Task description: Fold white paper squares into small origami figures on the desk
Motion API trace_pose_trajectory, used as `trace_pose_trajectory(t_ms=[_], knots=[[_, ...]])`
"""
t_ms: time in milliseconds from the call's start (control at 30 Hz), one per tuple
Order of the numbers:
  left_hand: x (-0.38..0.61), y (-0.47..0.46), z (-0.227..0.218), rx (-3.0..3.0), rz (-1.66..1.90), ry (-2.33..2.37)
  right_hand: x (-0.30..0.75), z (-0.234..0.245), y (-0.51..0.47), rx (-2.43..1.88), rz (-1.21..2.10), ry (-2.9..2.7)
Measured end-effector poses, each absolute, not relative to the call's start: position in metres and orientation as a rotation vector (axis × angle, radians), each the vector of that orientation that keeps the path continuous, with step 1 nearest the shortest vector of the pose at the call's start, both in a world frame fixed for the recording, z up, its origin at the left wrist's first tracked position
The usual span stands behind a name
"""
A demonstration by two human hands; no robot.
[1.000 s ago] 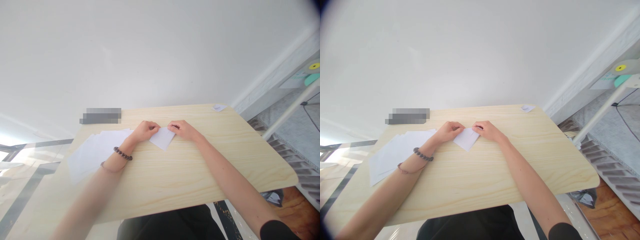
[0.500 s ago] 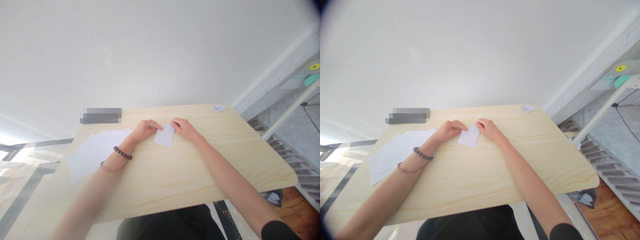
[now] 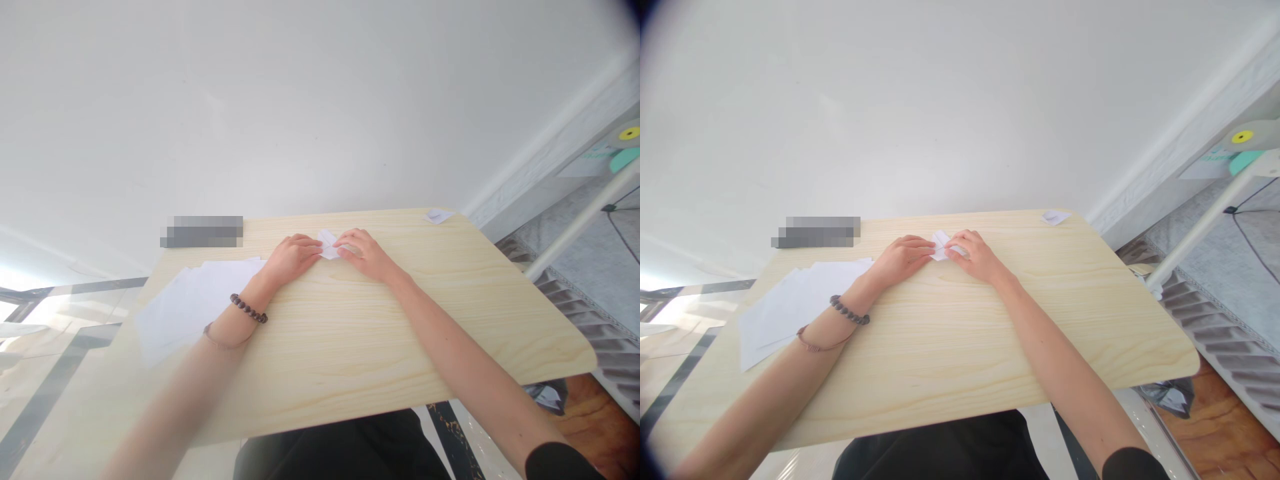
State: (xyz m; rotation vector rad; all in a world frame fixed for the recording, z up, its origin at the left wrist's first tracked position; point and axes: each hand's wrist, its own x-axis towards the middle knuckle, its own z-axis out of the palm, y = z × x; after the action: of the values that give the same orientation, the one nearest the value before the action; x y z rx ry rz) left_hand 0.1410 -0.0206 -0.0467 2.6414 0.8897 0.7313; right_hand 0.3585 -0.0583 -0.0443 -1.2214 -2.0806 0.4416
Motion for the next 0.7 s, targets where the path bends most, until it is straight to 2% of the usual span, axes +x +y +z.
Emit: trace_pose_trajectory(t_ms=[267,533,700], knots=[[0.142,-0.025,-0.043,2.737,0.606,0.957,0.357,-0.047,-0.054,-1.179,0.371,-2.19],[0.145,-0.035,-0.035,2.859,0.438,0.852,0.36,-0.06,-0.042,-1.526,0.328,-1.906],[0.149,-0.038,-0.034,2.857,0.433,0.905,0.362,-0.061,-0.04,-1.491,0.327,-1.847]])
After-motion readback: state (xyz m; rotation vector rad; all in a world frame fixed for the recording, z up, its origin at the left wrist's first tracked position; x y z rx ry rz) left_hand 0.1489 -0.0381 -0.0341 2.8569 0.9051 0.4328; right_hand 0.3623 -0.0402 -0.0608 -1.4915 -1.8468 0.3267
